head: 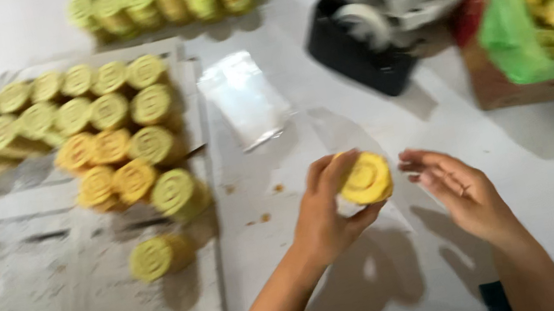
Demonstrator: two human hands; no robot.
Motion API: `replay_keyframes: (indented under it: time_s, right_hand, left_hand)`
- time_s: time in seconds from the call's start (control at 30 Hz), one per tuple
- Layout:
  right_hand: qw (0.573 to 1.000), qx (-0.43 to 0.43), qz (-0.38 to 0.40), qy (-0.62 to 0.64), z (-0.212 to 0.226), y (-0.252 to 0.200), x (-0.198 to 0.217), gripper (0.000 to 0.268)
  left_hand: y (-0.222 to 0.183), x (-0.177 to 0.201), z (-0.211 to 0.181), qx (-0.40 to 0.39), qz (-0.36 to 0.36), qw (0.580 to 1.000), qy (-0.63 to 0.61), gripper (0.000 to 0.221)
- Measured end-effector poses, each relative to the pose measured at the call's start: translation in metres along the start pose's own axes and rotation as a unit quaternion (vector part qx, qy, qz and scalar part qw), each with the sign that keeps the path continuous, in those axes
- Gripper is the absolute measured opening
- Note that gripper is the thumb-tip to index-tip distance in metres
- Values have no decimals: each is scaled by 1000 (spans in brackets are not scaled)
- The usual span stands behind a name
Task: The person wraps individual roll cakes in clear plastic film by hand, using a tape dispenser to secure each package.
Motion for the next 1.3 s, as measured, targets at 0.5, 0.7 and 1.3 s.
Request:
replay_keyframes:
  time_s: [0.5,0.7,1.3]
  right_hand:
    - [976,-41,-215,3,-113,-21,162,45]
    - [964,-13,-265,7,-136,-16,149,36]
    - [950,248,-138,-129,82,-36,-65,55]
  left_hand:
    - [29,-285,115,62,253,960,100,85]
    - [30,-273,109,-90,220,961,142,123]
    - [-63,351,-51,-157,-184,939,245,60]
Point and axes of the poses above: each hand's wrist, its own y-axis towards the middle knuckle, its own x-axis out of the back of the hand, z = x × y, the point moved 8 cm from there along y, towards the middle knuckle, and after that the axes turned 12 degrees about -y, right-handed, at the moved point
